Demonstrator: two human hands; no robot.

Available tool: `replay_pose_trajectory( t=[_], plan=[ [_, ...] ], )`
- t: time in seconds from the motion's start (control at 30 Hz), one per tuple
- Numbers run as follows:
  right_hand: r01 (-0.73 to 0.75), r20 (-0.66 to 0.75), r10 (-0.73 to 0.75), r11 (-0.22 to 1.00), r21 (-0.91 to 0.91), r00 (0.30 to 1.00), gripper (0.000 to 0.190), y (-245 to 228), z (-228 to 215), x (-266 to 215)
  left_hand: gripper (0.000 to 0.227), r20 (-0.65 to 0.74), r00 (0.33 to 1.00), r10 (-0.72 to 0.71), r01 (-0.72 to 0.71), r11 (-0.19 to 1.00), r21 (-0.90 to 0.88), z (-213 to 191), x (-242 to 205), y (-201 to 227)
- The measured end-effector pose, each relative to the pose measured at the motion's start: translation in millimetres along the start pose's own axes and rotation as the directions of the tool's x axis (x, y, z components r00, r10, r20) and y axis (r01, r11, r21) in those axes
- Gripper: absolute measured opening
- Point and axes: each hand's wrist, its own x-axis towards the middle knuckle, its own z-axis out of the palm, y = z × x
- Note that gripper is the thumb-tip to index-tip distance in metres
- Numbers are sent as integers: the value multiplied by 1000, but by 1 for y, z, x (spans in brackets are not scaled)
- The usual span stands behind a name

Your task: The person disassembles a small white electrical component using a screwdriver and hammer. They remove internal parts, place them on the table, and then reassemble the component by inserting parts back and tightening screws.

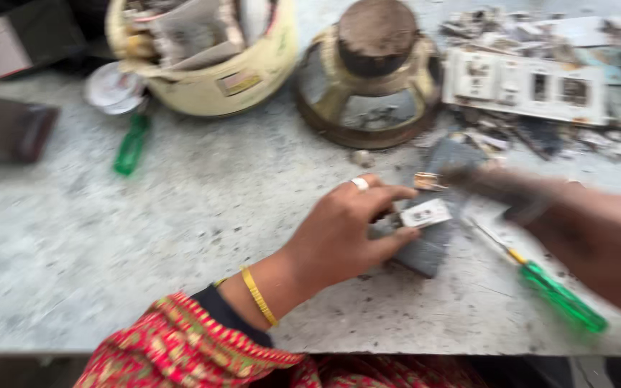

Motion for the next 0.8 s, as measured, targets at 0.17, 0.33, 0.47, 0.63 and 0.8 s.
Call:
replay_pose_trajectory(
  t=[0.17,0.33,0.47,0.63,0.8],
  plan=[
    [287,-394,-267,958,-9,879,47,96,33,60,31,-46,999,18,-20,999,-44,5,-8,-7],
    [243,-402,-259,966,-90,879,55,166,63,108,26,-44,999,-15,10,993,-115,3,-8,-2],
    [185,-403,-236,969,-162,884,50,138,54,96,25,-27,996,-80,74,982,-175,-2,-8,-1],
    [350,-383,-458,881,-319,802,32,40,25,35,28,-71,996,-55,35,966,-257,-4,-5,3],
    [580,-284,-584,808,-108,761,33,-30,24,19,29,-102,995,1,-25,971,-239,-9,-2,9]
  ],
)
